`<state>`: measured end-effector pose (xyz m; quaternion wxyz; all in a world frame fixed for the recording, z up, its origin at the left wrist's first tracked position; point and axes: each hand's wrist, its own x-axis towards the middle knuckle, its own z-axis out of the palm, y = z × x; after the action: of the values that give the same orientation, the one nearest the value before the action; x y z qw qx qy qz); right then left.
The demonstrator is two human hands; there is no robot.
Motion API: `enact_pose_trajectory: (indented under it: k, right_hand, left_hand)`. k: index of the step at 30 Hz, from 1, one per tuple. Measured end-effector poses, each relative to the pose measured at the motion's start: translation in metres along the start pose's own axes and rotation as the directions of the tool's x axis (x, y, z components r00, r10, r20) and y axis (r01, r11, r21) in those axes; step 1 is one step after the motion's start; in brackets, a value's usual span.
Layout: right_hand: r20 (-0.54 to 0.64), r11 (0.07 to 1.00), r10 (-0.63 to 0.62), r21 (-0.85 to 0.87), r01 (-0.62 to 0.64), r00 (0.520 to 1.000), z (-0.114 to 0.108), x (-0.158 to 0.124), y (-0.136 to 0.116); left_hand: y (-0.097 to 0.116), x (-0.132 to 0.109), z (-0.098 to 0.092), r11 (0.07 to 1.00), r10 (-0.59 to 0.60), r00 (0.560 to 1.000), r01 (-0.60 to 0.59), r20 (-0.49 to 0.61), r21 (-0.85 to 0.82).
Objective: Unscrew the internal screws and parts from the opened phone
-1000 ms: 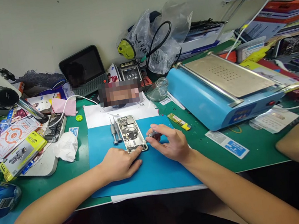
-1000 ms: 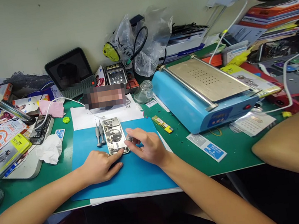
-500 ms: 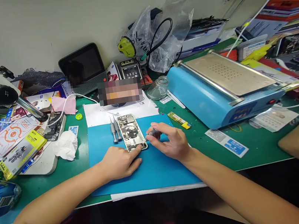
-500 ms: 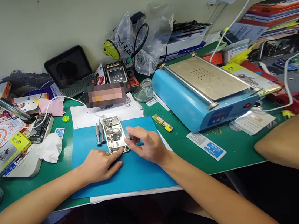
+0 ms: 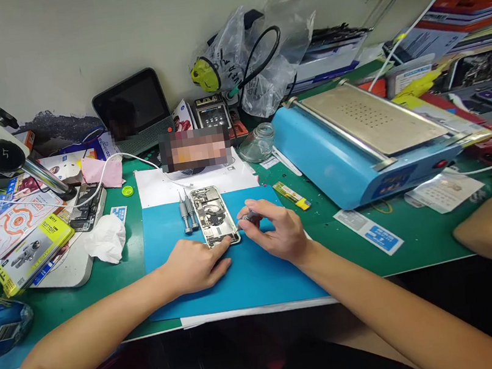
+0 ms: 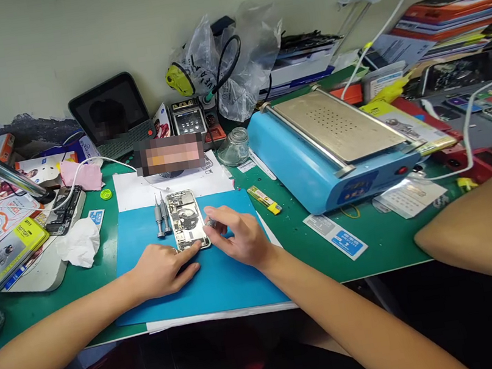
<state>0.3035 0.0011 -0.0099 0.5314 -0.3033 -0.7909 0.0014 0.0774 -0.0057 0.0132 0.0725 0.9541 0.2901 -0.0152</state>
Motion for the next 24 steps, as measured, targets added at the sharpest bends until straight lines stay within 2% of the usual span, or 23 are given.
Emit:
enact_pose_trajectory:
  k: [24]
  right_hand:
    - [0.016,0.998,-0.041,-0.037,0.041,0.999,-0.0014,0.0015,-0.0009]
  left_hand:
    - [-0.0011,-0.0015,0.0022,1.0,0.006,1.0,-0.006,-0.004,-0.006]
